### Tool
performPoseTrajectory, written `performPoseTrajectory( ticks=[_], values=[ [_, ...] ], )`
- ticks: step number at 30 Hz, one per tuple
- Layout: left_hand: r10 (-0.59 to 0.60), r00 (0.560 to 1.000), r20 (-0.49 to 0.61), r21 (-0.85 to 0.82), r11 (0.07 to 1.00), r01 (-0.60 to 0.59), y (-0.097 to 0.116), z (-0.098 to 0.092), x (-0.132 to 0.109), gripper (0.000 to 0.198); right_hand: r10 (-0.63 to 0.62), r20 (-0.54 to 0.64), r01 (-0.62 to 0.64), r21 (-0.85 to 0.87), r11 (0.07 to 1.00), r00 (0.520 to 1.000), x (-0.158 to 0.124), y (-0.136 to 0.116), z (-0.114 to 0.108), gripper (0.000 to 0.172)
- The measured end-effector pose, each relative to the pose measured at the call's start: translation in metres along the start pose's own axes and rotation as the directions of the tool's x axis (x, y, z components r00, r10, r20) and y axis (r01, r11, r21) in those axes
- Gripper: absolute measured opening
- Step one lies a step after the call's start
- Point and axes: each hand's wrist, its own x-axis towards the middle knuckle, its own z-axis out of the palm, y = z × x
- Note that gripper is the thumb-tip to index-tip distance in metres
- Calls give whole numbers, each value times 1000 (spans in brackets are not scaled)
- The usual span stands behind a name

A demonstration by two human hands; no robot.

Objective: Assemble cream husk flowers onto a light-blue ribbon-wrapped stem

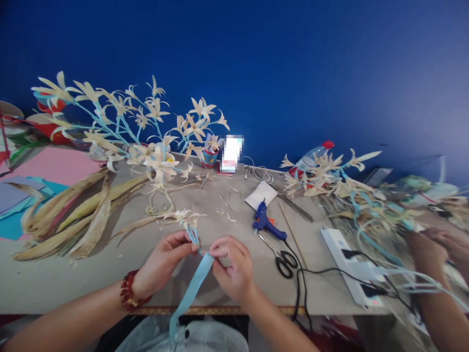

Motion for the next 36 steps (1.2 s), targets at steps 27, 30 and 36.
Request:
performPoseTrajectory(
  ticks=[27,30,36],
  values=[
    [-134,978,160,-82,986,148,6,3,-2,7,663,48,-478,731,486,747,-26,9,44,25],
    [-131,976,174,-102,983,150,5,2,-2,6,663,51,-460,760,459,746,-24,6,45,26],
    [-116,972,205,-91,986,137,7,4,-2,6,680,54,-468,766,442,731,-21,-1,42,28]
  ],
)
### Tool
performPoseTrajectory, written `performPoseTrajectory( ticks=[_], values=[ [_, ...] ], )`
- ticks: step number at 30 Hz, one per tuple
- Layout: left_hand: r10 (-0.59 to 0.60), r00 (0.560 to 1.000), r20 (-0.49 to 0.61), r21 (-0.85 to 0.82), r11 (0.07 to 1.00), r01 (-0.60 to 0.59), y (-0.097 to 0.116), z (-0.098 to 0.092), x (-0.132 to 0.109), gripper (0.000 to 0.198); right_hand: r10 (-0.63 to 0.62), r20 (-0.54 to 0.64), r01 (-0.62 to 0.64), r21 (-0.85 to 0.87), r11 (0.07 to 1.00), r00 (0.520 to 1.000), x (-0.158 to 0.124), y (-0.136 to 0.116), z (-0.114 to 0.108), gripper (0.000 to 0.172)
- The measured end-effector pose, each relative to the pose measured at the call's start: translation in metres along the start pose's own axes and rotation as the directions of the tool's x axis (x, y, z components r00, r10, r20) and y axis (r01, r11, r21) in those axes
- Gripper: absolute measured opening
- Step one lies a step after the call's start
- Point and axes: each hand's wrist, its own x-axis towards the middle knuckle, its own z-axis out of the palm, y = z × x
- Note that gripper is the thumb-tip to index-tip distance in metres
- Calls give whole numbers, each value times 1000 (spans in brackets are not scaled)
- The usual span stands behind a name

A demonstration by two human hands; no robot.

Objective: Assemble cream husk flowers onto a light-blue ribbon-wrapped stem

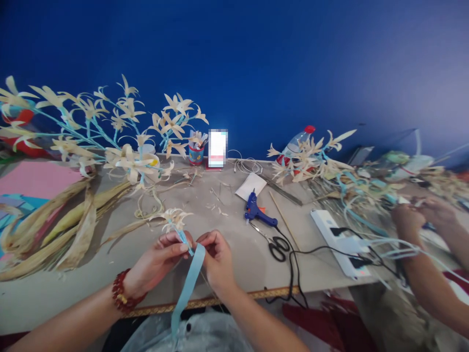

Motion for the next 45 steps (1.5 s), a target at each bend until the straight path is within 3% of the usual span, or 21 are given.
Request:
performPoseTrajectory(
  ticks=[8,15,20,27,38,45],
  values=[
    [-62,998,-7,-115,991,61,1,3,-1,3,-79,-27,80,44,996,997,-2,13,5,27],
    [-11,999,41,-196,980,18,-4,3,-2,6,-98,-91,108,122,987,991,-10,16,16,26],
    [6,998,65,-204,979,8,-5,3,-2,8,95,-98,-59,323,945,991,-17,20,26,34],
    [31,999,43,-174,984,-23,-7,0,0,6,279,-116,-208,419,884,953,-19,11,36,40],
    [67,993,93,-143,988,-53,-1,1,0,8,352,43,-336,426,840,935,-19,9,32,41],
    [63,996,65,-123,991,-55,-2,0,0,5,394,49,-381,388,839,918,-16,7,27,37]
  ],
)
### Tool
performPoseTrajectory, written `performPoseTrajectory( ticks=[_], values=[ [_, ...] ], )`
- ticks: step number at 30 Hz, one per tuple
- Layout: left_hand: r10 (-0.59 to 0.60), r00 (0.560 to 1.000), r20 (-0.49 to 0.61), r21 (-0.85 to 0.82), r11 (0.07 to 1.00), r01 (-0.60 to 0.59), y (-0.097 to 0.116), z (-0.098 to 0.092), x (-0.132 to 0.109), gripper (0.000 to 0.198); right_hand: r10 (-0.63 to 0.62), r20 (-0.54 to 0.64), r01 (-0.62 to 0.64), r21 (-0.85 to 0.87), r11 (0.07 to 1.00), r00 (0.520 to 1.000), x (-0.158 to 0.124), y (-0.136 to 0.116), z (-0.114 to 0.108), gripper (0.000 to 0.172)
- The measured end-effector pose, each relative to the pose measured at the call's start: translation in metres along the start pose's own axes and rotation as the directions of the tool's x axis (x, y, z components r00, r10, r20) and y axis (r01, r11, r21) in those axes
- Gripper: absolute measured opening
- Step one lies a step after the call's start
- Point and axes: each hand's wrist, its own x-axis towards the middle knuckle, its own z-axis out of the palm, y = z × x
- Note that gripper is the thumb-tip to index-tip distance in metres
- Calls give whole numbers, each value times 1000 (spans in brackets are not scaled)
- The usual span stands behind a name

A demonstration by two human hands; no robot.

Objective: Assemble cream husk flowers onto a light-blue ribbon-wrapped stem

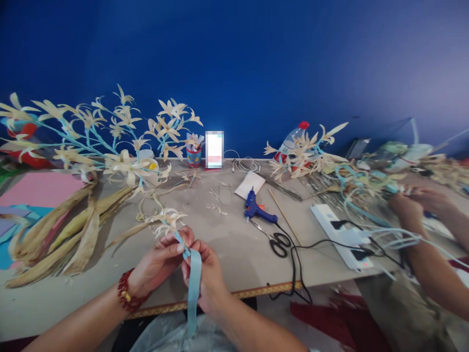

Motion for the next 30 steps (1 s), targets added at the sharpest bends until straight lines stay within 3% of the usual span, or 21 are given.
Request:
performPoseTrajectory(
  ticks=[18,30],
  values=[
    [-26,1000,-14,32,999,26,1,1,0,7,-17,-38,15,-60,998,999,-1,5,-2,37],
    [-6,1000,11,112,994,5,4,1,-1,6,125,80,-123,-31,992,989,-5,1,-5,35]
  ],
)
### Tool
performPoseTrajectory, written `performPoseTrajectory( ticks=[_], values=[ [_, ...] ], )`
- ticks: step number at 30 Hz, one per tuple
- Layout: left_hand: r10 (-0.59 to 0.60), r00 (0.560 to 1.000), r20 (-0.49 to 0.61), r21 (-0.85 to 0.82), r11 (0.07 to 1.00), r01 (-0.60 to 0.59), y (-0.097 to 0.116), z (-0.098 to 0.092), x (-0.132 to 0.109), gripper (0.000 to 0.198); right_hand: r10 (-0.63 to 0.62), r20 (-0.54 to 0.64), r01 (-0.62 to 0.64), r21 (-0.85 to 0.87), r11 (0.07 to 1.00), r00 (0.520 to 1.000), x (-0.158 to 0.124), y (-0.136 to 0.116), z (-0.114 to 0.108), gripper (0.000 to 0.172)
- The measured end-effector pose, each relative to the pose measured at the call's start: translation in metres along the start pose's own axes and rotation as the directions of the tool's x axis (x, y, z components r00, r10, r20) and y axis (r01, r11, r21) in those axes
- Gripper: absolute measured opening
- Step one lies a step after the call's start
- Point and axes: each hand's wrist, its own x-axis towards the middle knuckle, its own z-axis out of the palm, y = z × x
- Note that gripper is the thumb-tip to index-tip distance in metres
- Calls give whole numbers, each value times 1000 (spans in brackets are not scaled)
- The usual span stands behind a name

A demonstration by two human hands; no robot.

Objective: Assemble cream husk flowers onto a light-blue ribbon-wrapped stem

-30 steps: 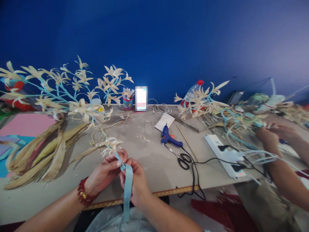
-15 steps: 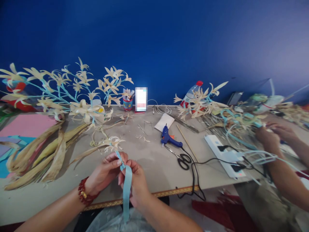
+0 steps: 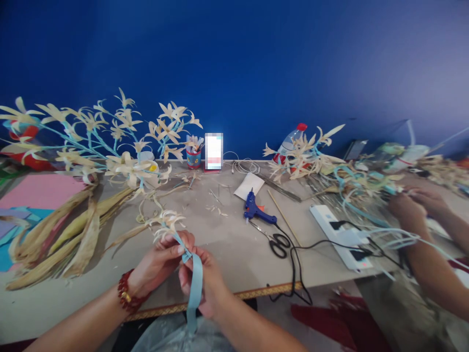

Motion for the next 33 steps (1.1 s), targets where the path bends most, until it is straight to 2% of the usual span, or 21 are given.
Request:
performPoseTrajectory(
  ticks=[5,10,14,18,24,30,33],
  values=[
    [6,1000,-18,48,999,-5,2,-1,-1,9,168,149,-179,68,981,975,-6,-1,0,35],
    [5,999,-52,122,993,2,1,-4,-1,13,242,290,-298,169,939,926,-8,0,1,30],
    [-18,998,-61,160,987,28,-1,-7,-1,15,258,416,-370,213,904,872,-6,3,2,30],
    [68,997,-34,230,971,-58,-3,-8,-1,14,240,505,-396,228,889,829,-3,9,3,31],
    [106,994,-31,312,946,-92,-1,-5,-1,13,195,509,-396,324,859,839,-1,21,7,33],
    [118,992,-35,334,937,-100,9,3,-1,12,213,420,-361,312,879,882,0,26,5,32],
    [100,992,-72,322,944,-72,10,4,-1,11,198,439,-349,295,890,876,1,27,4,34]
  ],
)
